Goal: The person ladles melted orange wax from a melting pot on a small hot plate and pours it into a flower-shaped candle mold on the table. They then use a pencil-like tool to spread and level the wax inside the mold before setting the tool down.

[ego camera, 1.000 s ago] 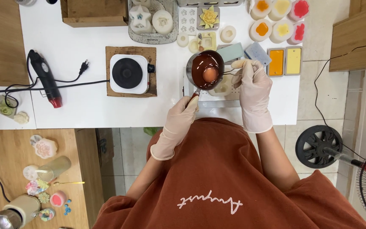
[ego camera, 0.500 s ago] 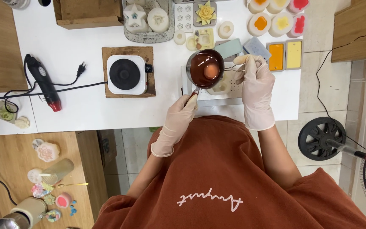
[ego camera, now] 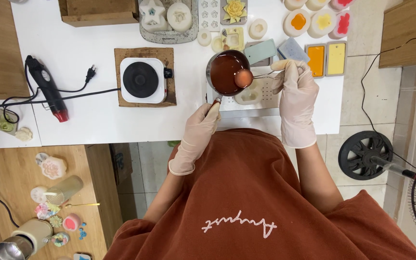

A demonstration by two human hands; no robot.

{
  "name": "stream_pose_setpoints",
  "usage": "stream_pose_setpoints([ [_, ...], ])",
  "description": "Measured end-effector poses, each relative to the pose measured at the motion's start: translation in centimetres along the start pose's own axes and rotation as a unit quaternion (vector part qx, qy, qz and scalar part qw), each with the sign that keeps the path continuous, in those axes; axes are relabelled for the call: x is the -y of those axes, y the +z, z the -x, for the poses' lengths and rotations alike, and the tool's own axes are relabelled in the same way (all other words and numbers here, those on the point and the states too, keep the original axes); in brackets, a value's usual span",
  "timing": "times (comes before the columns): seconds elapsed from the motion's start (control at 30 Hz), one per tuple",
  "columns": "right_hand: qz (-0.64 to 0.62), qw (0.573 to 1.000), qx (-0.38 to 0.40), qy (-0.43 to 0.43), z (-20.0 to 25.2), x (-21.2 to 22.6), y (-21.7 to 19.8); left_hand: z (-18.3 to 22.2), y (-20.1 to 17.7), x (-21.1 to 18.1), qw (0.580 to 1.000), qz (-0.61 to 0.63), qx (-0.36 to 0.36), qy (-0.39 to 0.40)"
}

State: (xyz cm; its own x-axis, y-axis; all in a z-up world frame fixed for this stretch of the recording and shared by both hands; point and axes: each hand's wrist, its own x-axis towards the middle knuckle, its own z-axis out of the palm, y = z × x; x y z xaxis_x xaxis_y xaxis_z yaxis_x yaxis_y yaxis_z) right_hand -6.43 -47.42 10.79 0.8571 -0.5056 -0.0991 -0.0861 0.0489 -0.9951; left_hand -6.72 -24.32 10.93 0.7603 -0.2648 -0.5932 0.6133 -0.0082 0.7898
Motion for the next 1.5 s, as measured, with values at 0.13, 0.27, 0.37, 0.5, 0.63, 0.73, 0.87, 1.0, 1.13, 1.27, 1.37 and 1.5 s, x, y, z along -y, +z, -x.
stream_pose_setpoints([
  [0.13, -0.024, 1.0, 0.001, 0.006, 0.1, 0.3, -0.3, 0.1, -0.2, -0.5, 1.0, -0.018, -0.007, 0.014],
  [0.27, -0.034, 0.999, -0.007, 0.005, 0.2, -0.4, -1.0, -0.2, -0.5, -0.5, 0.998, -0.047, -0.021, 0.019],
  [0.37, -0.026, 1.0, -0.011, 0.009, 0.3, -0.9, -1.6, -0.2, -0.6, -0.5, 0.998, -0.051, -0.03, 0.024],
  [0.5, -0.021, 0.999, -0.022, 0.019, 0.4, -1.2, -1.9, -0.2, -0.7, -0.5, 0.999, -0.032, -0.028, 0.031],
  [0.63, -0.015, 1.0, -0.017, 0.011, 0.4, -2.0, -2.2, -0.2, -0.7, -0.4, 0.999, -0.028, -0.031, 0.026],
  [0.73, 0.016, 1.0, -0.012, -0.002, 0.7, -1.9, -2.0, -0.3, -0.8, -0.3, 0.998, -0.033, -0.037, 0.024],
  [0.87, 0.075, 0.997, -0.007, -0.023, 1.1, -1.4, -1.6, -0.1, -0.8, -0.6, 0.998, -0.047, -0.043, 0.023],
  [1.0, 0.117, 0.992, -0.004, -0.049, 1.4, -1.3, -1.6, -0.1, -0.7, -0.7, 0.998, -0.037, -0.043, 0.021],
  [1.13, 0.142, 0.984, 0.009, -0.103, 1.6, -0.9, -1.5, -0.1, -0.9, -0.5, 0.998, -0.033, -0.038, 0.03],
  [1.27, 0.149, 0.975, 0.026, -0.16, 1.9, -0.9, -1.6, -0.2, -1.0, -0.3, 0.999, -0.023, -0.033, 0.024],
  [1.37, 0.21, 0.949, 0.043, -0.232, 2.1, -0.4, -1.7, -0.2, -1.0, -0.2, 0.999, -0.018, -0.033, 0.026],
  [1.5, 0.31, 0.864, 0.079, -0.388, 1.8, -1.2, -2.5, -0.1, -1.0, -0.4, 0.999, -0.018, -0.034, 0.016],
])
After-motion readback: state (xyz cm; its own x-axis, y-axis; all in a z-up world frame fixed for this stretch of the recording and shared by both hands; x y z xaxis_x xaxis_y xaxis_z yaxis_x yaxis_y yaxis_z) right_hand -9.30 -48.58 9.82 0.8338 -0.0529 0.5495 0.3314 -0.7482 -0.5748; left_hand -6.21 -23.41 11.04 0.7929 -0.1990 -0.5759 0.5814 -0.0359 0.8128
